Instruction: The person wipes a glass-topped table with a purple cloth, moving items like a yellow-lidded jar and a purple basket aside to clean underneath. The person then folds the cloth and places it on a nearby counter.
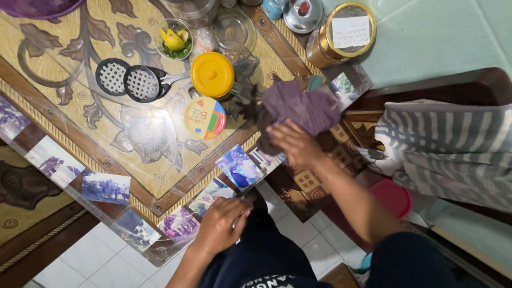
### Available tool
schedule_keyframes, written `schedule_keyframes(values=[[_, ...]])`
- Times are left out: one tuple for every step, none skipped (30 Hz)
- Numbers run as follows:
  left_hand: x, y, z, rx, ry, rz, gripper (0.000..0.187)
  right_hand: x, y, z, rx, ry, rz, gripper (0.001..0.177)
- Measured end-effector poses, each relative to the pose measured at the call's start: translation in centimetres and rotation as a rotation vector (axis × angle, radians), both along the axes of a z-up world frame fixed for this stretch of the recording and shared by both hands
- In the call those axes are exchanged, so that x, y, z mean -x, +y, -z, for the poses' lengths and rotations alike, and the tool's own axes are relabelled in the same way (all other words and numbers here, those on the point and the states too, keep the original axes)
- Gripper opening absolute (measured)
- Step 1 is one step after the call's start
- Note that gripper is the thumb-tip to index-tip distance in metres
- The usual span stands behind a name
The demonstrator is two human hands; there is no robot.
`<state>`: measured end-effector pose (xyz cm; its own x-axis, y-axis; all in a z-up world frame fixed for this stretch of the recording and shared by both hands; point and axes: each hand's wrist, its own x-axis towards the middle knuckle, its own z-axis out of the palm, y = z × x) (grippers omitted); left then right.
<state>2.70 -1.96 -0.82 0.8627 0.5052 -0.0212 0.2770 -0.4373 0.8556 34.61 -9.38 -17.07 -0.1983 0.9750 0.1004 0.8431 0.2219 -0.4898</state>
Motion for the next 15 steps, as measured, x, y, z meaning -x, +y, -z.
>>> schedule_keyframes(values=[[-0.2, 0.1, -0.1, -0.010, -0.010, -0.003, 0.008, -0.2, 0.7, -0.2, -0.005, -0.036, 0.092, 0.041], [-0.3, 0.3, -0.1, -0.021, -0.020, -0.005, 0.009, -0.7, 1.9, -0.6, -0.010, -0.072, 0.184, 0.045], [-0.3, 0.3, -0.2, -0.028, -0.024, -0.012, 0.009, -1.2, 3.1, -1.2, -0.012, -0.102, 0.272, 0.049], [-0.2, 0.4, -0.2, -0.032, -0.020, -0.010, 0.009, -1.8, 4.6, -1.9, 0.026, -0.206, 0.329, 0.051], [-0.2, 0.4, -0.2, -0.035, -0.018, -0.006, 0.009, -2.5, 6.0, -2.6, 0.066, -0.311, 0.389, 0.054], [-0.1, 0.4, -0.1, -0.037, -0.016, -0.001, 0.008, -3.2, 7.3, -3.4, 0.049, -0.240, 0.419, 0.056], [-0.2, 0.3, 0.0, -0.037, -0.002, 0.000, 0.009, -3.9, 8.8, -4.0, 0.029, -0.171, 0.450, 0.063], [-0.2, 0.2, 0.1, -0.037, 0.011, 0.002, 0.010, -4.1, 9.8, -4.5, 0.010, -0.100, 0.480, 0.073], [-0.1, 0.1, 0.1, -0.036, 0.026, 0.008, 0.011, -3.8, 10.2, -4.5, 0.024, -0.118, 0.481, 0.076], [0.0, 0.0, 0.1, -0.033, 0.028, -0.002, 0.011, -3.4, 10.5, -4.3, 0.038, -0.135, 0.481, 0.079], [0.1, -0.1, 0.1, -0.028, 0.026, -0.004, 0.011, -3.3, 10.3, -3.8, 0.055, -0.156, 0.490, 0.082], [0.2, -0.2, 0.1, -0.023, 0.024, -0.006, 0.011, -2.6, 9.1, -3.2, 0.018, -0.074, 0.396, 0.078], [0.2, -0.3, 0.1, -0.029, 0.018, -0.015, 0.011, -1.9, 7.9, -2.7, -0.025, 0.005, 0.297, 0.074], [0.4, -0.4, 0.0, -0.035, 0.012, -0.024, 0.011, -1.1, 6.5, -2.2, 0.054, -0.093, 0.133, 0.072], [0.4, -0.4, 0.0, -0.040, 0.003, -0.033, 0.010, -0.4, 5.1, -2.0, 0.134, -0.193, -0.030, 0.072]])
